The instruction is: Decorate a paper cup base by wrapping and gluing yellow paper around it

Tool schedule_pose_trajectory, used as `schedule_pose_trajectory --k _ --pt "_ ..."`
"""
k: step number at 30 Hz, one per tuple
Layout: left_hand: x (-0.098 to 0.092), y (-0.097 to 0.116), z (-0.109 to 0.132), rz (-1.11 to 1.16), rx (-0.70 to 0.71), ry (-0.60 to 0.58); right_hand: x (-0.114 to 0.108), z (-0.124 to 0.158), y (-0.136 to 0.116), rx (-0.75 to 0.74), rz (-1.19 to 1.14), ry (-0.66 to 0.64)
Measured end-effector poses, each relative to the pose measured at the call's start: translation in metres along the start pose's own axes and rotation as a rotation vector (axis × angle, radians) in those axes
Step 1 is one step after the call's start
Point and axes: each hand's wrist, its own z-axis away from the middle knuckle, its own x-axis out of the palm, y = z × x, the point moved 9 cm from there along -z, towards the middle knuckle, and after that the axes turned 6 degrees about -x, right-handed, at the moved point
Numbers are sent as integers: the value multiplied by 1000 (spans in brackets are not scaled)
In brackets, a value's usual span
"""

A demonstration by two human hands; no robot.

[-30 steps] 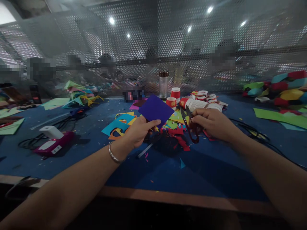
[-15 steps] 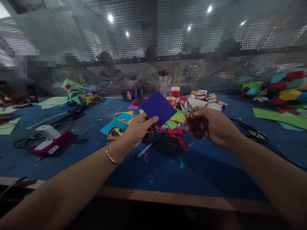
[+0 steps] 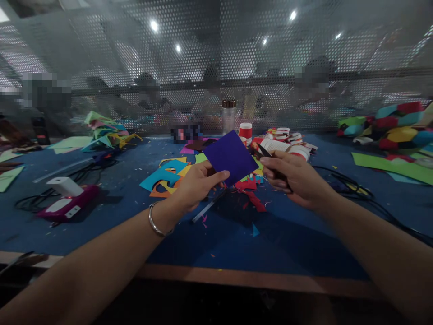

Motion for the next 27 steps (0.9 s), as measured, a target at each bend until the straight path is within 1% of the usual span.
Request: schedule_pose_trajectory --k 3,5,8,12,16,19,21,24,27 --pt "9 2 3 -39 6 -95 0 0 3 3 46 -17" --pt "11 5 4 -51 37 -123 -1 0 5 -1 68 -15" --pt "10 10 4 -48 85 -126 -1 0 4 -11 96 -21" --pt "6 11 2 -64 100 -107 -1 1 1 -24 138 -25" --pt "5 11 0 36 126 -117 0 0 0 -37 171 -41" --pt "8 3 0 105 67 -115 1 0 2 -48 201 -64" --pt "15 -2 1 144 21 -151 2 0 3 -62 227 -81" --pt "23 -3 4 186 5 -202 3 0 4 -68 245 -89" --pt "19 -2 3 209 9 -183 5 1 4 -56 227 -88"
